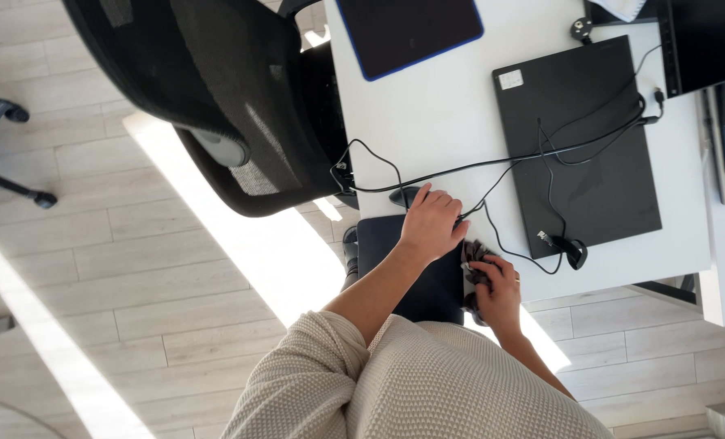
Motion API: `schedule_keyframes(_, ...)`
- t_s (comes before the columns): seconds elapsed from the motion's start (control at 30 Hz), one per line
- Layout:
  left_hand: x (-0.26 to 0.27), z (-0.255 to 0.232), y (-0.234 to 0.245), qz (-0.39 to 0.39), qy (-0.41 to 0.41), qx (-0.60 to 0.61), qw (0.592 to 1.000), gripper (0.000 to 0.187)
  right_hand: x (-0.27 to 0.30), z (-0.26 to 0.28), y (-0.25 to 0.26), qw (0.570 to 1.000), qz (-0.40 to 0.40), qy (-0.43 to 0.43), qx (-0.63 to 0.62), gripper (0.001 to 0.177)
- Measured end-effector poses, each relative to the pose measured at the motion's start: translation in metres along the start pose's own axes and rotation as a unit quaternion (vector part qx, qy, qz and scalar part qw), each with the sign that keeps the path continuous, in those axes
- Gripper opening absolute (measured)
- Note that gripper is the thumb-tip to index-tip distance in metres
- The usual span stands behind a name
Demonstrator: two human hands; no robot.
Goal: Clearing computer peripherals from a desk and wiping the surface with a wet cloth rinsed in a bucket.
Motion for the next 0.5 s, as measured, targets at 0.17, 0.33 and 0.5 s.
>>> schedule_keyframes(0.17,-0.035,-0.002,0.035,-0.05,0.006,0.018,0.999,0.045,-0.008,-0.018,0.105,0.926,-0.14,-0.166,-0.309,0.046)
schedule_keyframes(0.33,-0.063,-0.006,0.07,-0.085,0.03,-0.048,0.995,0.047,-0.049,-0.033,0.232,0.907,-0.304,-0.082,-0.278,0.052)
schedule_keyframes(0.5,-0.074,-0.03,0.098,-0.083,0.045,0.015,0.995,0.054,-0.124,-0.112,0.184,0.985,-0.163,-0.062,-0.005,0.051)
Point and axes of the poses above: each hand's wrist, its own x-axis away from the middle knuckle, its own y-axis out of the back of the hand, z = x × y, the point moved 10 cm from there along -x, towards the middle knuckle, and after that the axes turned 1 degree about y, right-handed, at the moved point
